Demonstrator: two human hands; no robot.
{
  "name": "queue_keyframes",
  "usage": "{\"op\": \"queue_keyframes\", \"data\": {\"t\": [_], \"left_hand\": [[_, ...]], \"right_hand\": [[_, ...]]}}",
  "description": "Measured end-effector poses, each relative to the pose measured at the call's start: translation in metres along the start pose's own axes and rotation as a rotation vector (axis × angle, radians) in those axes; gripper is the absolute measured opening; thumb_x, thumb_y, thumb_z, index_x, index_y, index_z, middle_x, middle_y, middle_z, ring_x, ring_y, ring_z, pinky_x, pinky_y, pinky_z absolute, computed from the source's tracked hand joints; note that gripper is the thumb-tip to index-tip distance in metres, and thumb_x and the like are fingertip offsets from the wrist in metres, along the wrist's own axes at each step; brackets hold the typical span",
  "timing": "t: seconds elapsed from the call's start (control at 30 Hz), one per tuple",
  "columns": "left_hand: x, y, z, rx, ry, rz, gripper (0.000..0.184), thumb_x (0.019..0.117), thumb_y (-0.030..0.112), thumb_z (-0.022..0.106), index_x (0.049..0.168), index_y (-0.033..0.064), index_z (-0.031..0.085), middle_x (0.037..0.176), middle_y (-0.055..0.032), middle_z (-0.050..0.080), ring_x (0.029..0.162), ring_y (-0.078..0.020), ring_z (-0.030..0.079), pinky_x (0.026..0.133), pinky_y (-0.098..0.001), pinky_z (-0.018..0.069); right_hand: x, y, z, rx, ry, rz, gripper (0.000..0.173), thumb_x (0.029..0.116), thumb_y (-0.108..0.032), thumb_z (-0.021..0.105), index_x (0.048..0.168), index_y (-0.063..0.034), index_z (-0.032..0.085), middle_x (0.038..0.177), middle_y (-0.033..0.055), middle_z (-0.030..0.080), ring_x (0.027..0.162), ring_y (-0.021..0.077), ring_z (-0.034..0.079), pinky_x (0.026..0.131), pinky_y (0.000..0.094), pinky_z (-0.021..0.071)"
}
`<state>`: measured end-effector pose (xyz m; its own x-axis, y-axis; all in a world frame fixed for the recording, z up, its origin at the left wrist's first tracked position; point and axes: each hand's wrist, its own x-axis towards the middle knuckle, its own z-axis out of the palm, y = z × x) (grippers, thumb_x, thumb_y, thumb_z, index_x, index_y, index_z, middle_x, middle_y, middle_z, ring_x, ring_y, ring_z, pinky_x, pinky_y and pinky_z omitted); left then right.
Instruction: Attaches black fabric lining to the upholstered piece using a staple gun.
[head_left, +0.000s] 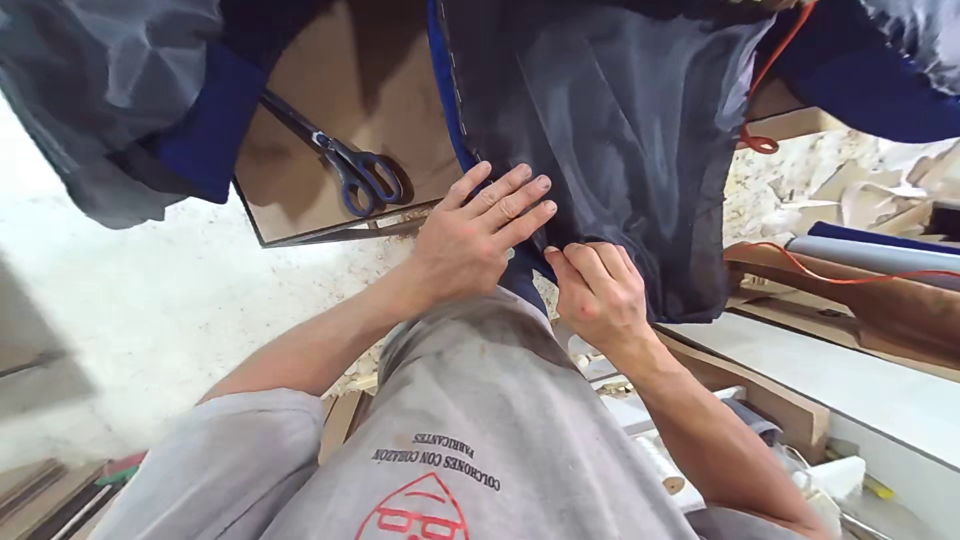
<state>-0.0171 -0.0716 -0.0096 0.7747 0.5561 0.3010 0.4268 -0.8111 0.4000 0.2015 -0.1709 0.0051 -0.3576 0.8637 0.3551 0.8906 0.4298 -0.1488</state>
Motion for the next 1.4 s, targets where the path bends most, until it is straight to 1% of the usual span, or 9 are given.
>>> {"op": "queue_keyframes", "data": {"t": [0.17, 0.43, 0.6, 0.77, 1.0, 1.1, 1.2, 1.3, 1.4], "left_hand": [[-0.014, 0.016, 0.021, -0.014, -0.075, -0.062, 0.061, 0.0981, 0.041, 0.046, 0.154, 0.0162, 0.05, 0.165, -0.0112, 0.039, 0.157, -0.0302, 0.027, 0.127, -0.0601, 0.0112], [-0.036, 0.025, 0.053, -0.088, 0.045, -0.106, 0.062, 0.0948, 0.033, 0.051, 0.155, 0.0235, 0.047, 0.168, -0.0046, 0.033, 0.159, -0.0272, 0.02, 0.127, -0.0594, 0.0116], [-0.041, 0.018, 0.064, -0.16, 0.131, -0.054, 0.055, 0.0947, 0.03, 0.051, 0.15, 0.028, 0.054, 0.166, -0.0039, 0.037, 0.158, -0.0292, 0.021, 0.124, -0.0655, 0.0106], [-0.039, 0.019, 0.061, -0.094, 0.155, -0.066, 0.056, 0.0954, 0.024, 0.048, 0.151, 0.0306, 0.053, 0.165, -0.0027, 0.039, 0.158, -0.0273, 0.022, 0.124, -0.0647, 0.0124], [-0.039, 0.028, 0.068, -0.088, 0.195, -0.091, 0.06, 0.0914, 0.018, 0.05, 0.151, 0.0267, 0.053, 0.163, -0.0052, 0.043, 0.156, -0.029, 0.027, 0.124, -0.0601, 0.0204], [-0.04, 0.026, 0.072, -0.106, 0.221, -0.078, 0.063, 0.0892, 0.016, 0.05, 0.151, 0.0259, 0.053, 0.163, -0.0055, 0.043, 0.155, -0.029, 0.03, 0.124, -0.0607, 0.0223], [-0.039, 0.023, 0.078, -0.117, 0.256, -0.06, 0.062, 0.0903, 0.015, 0.051, 0.152, 0.0249, 0.052, 0.162, -0.0044, 0.044, 0.155, -0.0281, 0.03, 0.125, -0.0581, 0.0231], [-0.041, 0.024, 0.08, -0.148, 0.247, -0.049, 0.063, 0.0911, 0.019, 0.055, 0.154, 0.0258, 0.05, 0.165, -0.0021, 0.04, 0.157, -0.0293, 0.026, 0.125, -0.061, 0.0214], [-0.039, 0.021, 0.08, -0.199, 0.272, -0.037, 0.063, 0.0904, 0.02, 0.056, 0.153, 0.0259, 0.051, 0.165, 0.0, 0.04, 0.157, -0.0299, 0.024, 0.124, -0.0684, 0.0138]], "right_hand": [[-0.001, 0.006, -0.003, -0.007, -0.012, -0.017, 0.018, 0.0994, -0.001, 0.059, 0.107, -0.0004, 0.075, 0.095, 0.0146, 0.07, 0.09, 0.0293, 0.067, 0.08, 0.0395, 0.054], [0.009, 0.013, -0.023, 0.099, -0.228, -0.017, 0.02, 0.1013, -0.008, 0.057, 0.107, -0.0041, 0.076, 0.092, 0.0126, 0.071, 0.088, 0.0286, 0.068, 0.078, 0.0403, 0.0557], [0.122, 0.096, -0.08, 0.012, -0.375, 0.116, 0.044, 0.1021, -0.039, 0.057, 0.133, -0.0108, 0.068, 0.126, 0.0224, 0.065, 0.118, 0.0391, 0.062, 0.096, 0.0572, 0.0499], [0.218, 0.185, -0.022, -0.103, -0.526, 0.11, 0.072, 0.0949, -0.059, 0.055, 0.149, -0.0116, 0.05, 0.14, 0.0331, 0.052, 0.13, 0.0558, 0.048, 0.1, 0.074, 0.0389], [0.25, 0.197, -0.005, -0.08, -0.65, 0.064, 0.081, 0.0899, -0.034, 0.066, 0.16, -0.0103, 0.034, 0.138, 0.0337, 0.056, 0.125, 0.0578, 0.054, 0.096, 0.0775, 0.0399], [0.265, 0.189, -0.008, -0.089, -0.667, 0.122, 0.085, 0.0779, -0.024, 0.073, 0.155, -0.0106, 0.04, 0.133, 0.0319, 0.06, 0.12, 0.0572, 0.057, 0.092, 0.0781, 0.0416], [0.272, 0.205, -0.027, -0.194, -0.611, 0.18, 0.062, 0.082, -0.039, 0.065, 0.137, -0.0126, 0.057, 0.119, 0.0322, 0.065, 0.11, 0.0558, 0.061, 0.08, 0.0798, 0.042], [0.253, 0.299, -0.058, -0.149, -0.621, 0.021, 0.052, 0.0903, -0.063, 0.062, 0.108, -0.0148, 0.066, 0.092, 0.0147, 0.068, 0.08, 0.0315, 0.069, 0.06, 0.0624, 0.051], [0.24, 0.232, -0.097, 0.081, -0.773, -0.13, 0.053, 0.0833, -0.056, 0.074, 0.111, -0.0114, 0.067, 0.098, 0.0088, 0.07, 0.089, 0.0197, 0.071, 0.073, 0.0526, 0.0584]]}}
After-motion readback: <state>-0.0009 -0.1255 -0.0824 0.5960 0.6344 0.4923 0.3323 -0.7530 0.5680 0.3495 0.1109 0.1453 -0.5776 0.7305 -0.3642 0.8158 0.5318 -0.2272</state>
